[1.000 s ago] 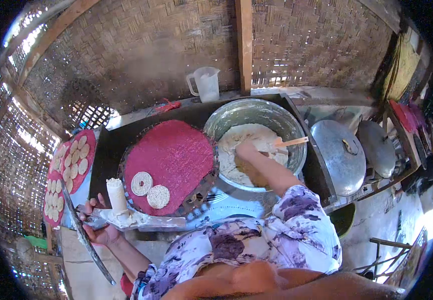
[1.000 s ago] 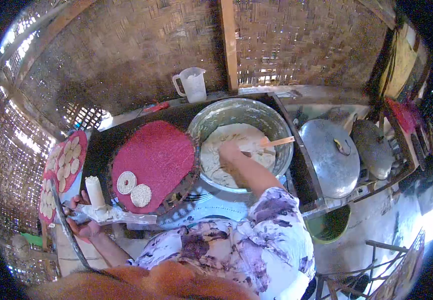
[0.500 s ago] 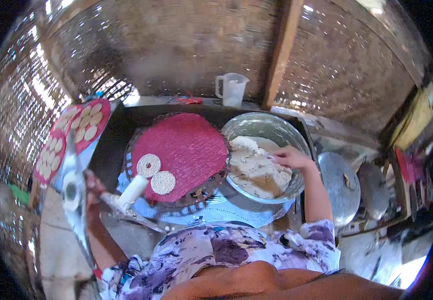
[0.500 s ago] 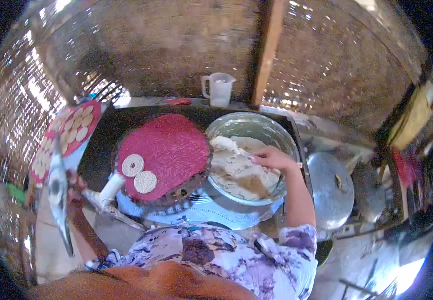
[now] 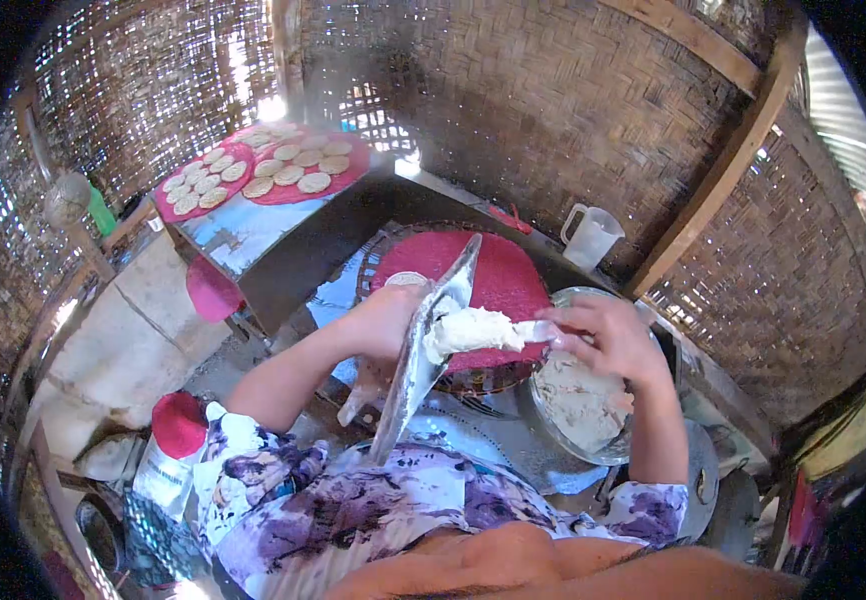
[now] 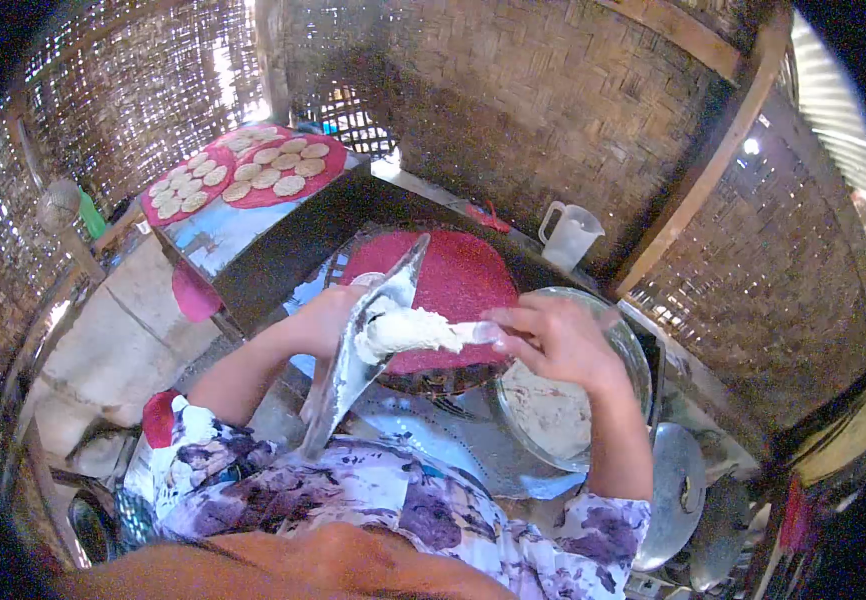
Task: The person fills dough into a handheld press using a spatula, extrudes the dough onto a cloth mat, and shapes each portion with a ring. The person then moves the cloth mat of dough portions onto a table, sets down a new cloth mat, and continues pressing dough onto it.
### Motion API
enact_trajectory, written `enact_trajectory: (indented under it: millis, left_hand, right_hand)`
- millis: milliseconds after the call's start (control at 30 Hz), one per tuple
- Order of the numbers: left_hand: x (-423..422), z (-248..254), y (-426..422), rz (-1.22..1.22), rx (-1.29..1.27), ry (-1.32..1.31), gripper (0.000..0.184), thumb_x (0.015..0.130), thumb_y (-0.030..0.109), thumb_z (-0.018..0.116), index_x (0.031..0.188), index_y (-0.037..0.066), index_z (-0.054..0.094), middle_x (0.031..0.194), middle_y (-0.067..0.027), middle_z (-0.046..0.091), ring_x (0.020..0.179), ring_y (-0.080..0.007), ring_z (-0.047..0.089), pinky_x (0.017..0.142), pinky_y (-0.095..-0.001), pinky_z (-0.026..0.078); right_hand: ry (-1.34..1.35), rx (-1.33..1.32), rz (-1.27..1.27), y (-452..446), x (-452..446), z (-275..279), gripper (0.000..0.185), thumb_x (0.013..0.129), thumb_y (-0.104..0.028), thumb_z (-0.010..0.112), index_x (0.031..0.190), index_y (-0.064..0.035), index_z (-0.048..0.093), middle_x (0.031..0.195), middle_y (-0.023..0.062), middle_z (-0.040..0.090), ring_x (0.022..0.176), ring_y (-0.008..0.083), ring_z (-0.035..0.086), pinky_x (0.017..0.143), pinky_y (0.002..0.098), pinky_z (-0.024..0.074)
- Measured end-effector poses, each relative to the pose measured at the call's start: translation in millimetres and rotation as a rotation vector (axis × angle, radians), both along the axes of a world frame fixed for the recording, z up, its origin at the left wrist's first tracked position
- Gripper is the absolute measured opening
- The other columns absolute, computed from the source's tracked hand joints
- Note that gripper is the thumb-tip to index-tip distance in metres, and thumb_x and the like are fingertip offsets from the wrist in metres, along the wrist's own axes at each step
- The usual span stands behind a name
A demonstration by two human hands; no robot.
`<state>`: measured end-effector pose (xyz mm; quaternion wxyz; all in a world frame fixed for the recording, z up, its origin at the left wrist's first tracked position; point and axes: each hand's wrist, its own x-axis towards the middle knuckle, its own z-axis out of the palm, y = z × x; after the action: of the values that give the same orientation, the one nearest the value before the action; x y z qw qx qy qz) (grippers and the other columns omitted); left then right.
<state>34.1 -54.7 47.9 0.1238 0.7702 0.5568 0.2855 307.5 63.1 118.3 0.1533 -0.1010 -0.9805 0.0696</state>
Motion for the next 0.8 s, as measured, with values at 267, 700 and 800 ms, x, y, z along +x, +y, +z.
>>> enact_trajectory:
  millis: [267, 700, 800]
  left_hand:
    - [0, -14, 6, 0.129, -0.011, -0.117, 0.043, 0.066, 0.031, 0.064, 0.100, 0.005, 0.059, 0.097, -0.0180, 0.059, 0.089, -0.0329, 0.057, 0.078, -0.0380, 0.044]
    - [-47, -28, 5, 0.238, 0.016, -0.071, 0.037, 0.070, 0.028, 0.062, 0.101, 0.009, 0.060, 0.096, -0.0163, 0.061, 0.090, -0.0286, 0.059, 0.079, -0.0346, 0.045]
    - [-36, -30, 12, 0.236, 0.030, -0.035, 0.035, 0.068, 0.030, 0.062, 0.091, 0.005, 0.062, 0.085, -0.0210, 0.061, 0.080, -0.0351, 0.059, 0.072, -0.0395, 0.047]
  right_hand:
    - [0.037, 0.731, 0.028, -57, -65, 18, 0.027, 0.072, -0.017, 0.055, 0.096, -0.0074, 0.058, 0.064, -0.0003, 0.043, 0.057, 0.0153, 0.048, 0.050, 0.0299, 0.0378]
    - [0.306, 0.699, -0.144, -53, -25, 40, 0.023, 0.065, -0.015, 0.065, 0.087, -0.0112, 0.061, 0.061, 0.0004, 0.049, 0.054, 0.0157, 0.051, 0.046, 0.0306, 0.0391]
    - [0.272, 0.713, -0.056, -49, -35, 30, 0.020, 0.067, -0.014, 0.061, 0.086, -0.0110, 0.060, 0.061, -0.0003, 0.047, 0.055, 0.0156, 0.051, 0.045, 0.0307, 0.0385]
